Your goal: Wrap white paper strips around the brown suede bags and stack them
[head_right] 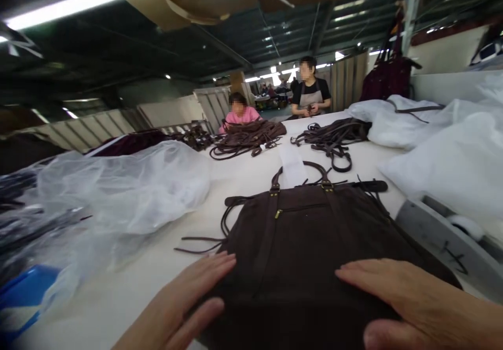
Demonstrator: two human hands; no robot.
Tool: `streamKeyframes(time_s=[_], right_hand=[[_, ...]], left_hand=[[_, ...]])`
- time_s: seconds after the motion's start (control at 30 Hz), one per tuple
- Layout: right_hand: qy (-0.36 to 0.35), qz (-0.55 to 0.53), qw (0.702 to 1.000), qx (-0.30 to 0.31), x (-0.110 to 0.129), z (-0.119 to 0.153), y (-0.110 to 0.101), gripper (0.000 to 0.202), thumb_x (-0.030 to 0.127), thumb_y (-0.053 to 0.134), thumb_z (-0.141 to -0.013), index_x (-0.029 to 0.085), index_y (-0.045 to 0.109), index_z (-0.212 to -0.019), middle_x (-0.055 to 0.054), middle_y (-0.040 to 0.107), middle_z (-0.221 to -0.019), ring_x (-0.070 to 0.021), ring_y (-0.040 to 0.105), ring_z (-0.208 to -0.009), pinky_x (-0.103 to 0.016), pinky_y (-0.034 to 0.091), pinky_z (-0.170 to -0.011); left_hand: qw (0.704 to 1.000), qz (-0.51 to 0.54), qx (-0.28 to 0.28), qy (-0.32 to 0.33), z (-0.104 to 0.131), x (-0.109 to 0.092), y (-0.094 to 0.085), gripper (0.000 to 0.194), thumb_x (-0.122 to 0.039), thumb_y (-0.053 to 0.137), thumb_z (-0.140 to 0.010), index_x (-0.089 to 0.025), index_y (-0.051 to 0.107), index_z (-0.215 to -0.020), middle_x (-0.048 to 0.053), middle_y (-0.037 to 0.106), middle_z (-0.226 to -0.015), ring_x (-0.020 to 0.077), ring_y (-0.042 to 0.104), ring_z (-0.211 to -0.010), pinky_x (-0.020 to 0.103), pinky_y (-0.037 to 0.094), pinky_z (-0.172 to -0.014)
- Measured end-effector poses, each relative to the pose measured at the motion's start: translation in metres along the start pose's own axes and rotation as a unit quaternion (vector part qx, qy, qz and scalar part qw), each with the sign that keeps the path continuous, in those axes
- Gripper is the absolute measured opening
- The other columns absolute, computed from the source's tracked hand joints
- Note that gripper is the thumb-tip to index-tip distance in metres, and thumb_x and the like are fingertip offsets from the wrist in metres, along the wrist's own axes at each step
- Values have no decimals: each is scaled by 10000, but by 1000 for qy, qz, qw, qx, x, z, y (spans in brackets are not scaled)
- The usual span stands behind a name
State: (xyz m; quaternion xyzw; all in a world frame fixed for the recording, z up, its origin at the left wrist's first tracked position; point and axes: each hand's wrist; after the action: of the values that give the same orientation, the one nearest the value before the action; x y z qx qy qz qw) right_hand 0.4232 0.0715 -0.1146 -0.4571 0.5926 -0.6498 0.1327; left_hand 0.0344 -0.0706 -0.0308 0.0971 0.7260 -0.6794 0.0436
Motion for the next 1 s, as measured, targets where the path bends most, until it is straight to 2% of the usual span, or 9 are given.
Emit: streamKeyframes(time_s=[0.07,0.13,0.27,0.37,0.47,0.57,0.67,0.83,1.0], right_hand=[[-46,8,997,55,16,-5,-10,674,414,717,-732,331,498,-1364,-57,544,-1344,-290,537,-1207,-418,471,-1002],[-68,43,995,50,28,-9,-11,762,320,772,-670,235,494,-1374,-119,531,-1352,-326,540,-1194,-467,471,-991],[-69,110,991,25,36,-9,-2,735,214,800,-629,160,529,-1310,-156,567,-1304,-328,564,-1163,-459,501,-953],[-83,121,989,19,30,-9,1,614,162,745,-691,191,544,-1270,-115,589,-1287,-282,598,-1127,-394,540,-906],[-130,132,983,3,19,-12,9,541,63,583,-786,219,511,-1300,-74,583,-1303,-218,613,-1112,-322,561,-861],[-188,173,966,-35,9,-14,24,533,-1,475,-818,193,501,-1314,-79,579,-1307,-194,604,-1125,-301,554,-877],[-219,219,947,-82,5,-9,38,460,34,458,-867,165,523,-1303,-100,596,-1281,-211,605,-1119,-317,548,-893],[-251,257,923,-135,3,9,51,399,125,449,-930,225,543,-1305,-58,556,-1337,-263,555,-1185,-384,539,-909],[-261,253,917,-165,2,17,57,371,144,480,-934,232,568,-1284,-50,527,-1367,-265,500,-1249,-434,472,-1005]], left_hand=[[997,-41,20,63,3,-38,11,627,-392,631,-826,-360,380,-1400,-18,480,-1413,264,469,-1271,474,330,-1115],[994,-66,33,83,-5,-67,24,701,-252,715,-750,-274,410,-1381,45,527,-1369,280,502,-1223,498,343,-1095],[994,-80,21,68,-23,-94,45,553,-147,714,-737,-219,506,-1245,64,599,-1199,254,555,-1053,424,465,-901],[993,-89,-5,78,-29,-92,53,368,-147,670,-786,-237,548,-1121,40,576,-1083,231,530,-958,377,453,-810],[986,-123,-14,113,-34,-77,67,114,-126,552,-860,-211,563,-934,30,548,-929,213,498,-865,348,415,-753],[976,-149,-12,160,-39,-63,87,140,-88,474,-882,-205,533,-833,22,527,-851,204,470,-804,337,379,-715],[969,-153,-30,194,-39,-55,103,142,-88,469,-890,-204,526,-831,18,518,-828,200,449,-771,336,350,-693],[952,-163,-97,240,-24,-56,111,105,-131,488,-906,-199,534,-840,11,502,-772,184,419,-708,333,314,-655],[939,-179,-130,265,-15,-55,116,89,-138,488,-909,-191,546,-867,5,509,-758,176,423,-690,332,320,-642]])
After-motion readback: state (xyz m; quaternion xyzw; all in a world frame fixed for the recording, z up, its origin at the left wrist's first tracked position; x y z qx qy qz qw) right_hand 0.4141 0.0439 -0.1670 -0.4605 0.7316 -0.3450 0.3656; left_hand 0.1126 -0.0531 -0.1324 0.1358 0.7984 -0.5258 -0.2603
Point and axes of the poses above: each hand's wrist, its own z-axis away from the middle knuckle, its own y-axis out of the palm, x = y × z
